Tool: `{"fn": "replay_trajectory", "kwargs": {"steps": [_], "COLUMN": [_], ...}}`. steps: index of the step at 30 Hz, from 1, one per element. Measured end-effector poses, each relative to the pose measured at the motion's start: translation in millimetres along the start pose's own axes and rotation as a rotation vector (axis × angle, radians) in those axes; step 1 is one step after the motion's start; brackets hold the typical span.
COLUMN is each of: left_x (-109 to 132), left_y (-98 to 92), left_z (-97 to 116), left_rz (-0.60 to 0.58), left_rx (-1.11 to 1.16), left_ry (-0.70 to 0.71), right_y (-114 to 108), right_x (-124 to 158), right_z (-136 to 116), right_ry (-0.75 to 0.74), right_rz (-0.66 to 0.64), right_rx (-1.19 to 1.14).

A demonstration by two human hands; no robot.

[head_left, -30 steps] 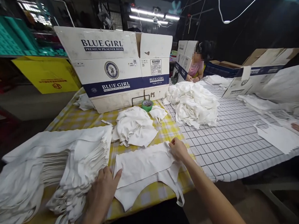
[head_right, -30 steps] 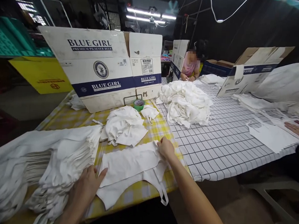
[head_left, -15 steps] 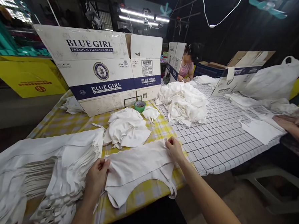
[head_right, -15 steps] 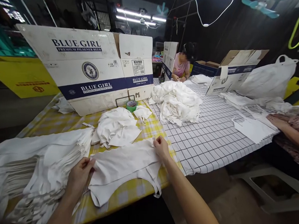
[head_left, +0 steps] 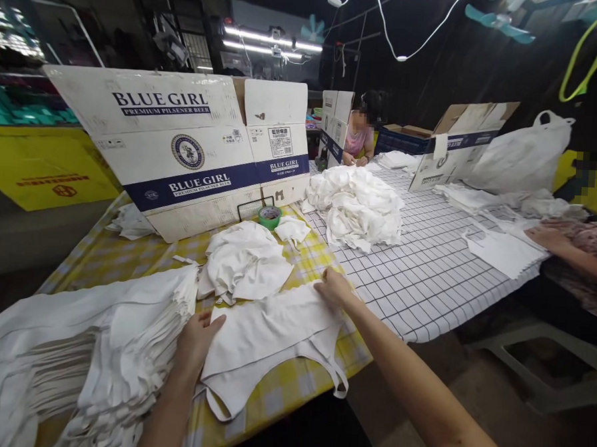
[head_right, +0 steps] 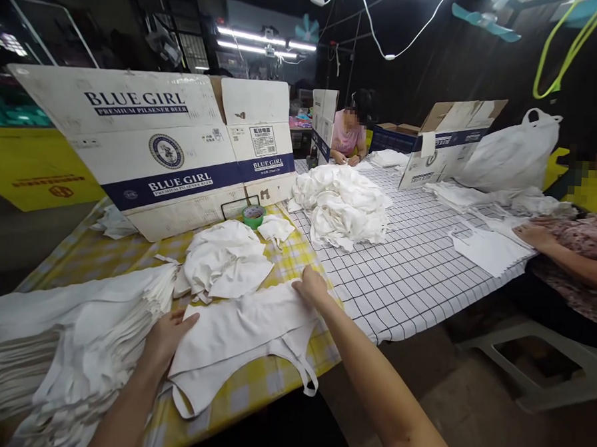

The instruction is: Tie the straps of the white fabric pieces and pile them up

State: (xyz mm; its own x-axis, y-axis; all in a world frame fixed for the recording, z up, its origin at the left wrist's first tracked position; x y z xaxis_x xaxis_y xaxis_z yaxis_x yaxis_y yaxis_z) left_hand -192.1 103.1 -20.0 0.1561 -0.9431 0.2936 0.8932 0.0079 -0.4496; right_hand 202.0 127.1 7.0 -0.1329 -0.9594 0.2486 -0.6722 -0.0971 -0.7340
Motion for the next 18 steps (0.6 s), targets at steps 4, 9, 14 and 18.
{"fn": "replay_trajectory", "kwargs": {"steps": [4,9,14,18], "left_x": [5,27,87,147], "left_y": [18.4,16.7,6.6,-28.1], "left_z": [-5,14,41,41], "left_rz": [-0.207,-0.184,-0.226,-0.145], "left_rx": [0.346,0.449,0.535,0.55], "left_ry": [-0.041,0.059,0.075,-0.018], "right_y": [13,8,-23,-57], "right_x": [-3,20,84,147], "right_z": [-8,-24,-37,-51], "right_ry": [-0.005,-0.118,-0.3,-0.355], "right_rz": [-0.111,-0.11,-0.234,-0.474], "right_rx": [-0.004,-0.069,-0.322,-0.548]}}
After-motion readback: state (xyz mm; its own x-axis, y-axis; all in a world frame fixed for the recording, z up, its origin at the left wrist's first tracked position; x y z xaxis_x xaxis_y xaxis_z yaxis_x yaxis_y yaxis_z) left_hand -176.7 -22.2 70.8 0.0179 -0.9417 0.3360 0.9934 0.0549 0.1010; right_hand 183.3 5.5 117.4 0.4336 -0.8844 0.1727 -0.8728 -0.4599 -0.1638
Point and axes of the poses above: each hand's wrist, its own x-axis away from the middle knuckle, its own y-axis out of the palm, z = x × y, the point moved 8 cm from there along -x, towards the middle knuckle, and after that the axes turned 10 degrees about -z, right-handed, at the moved point
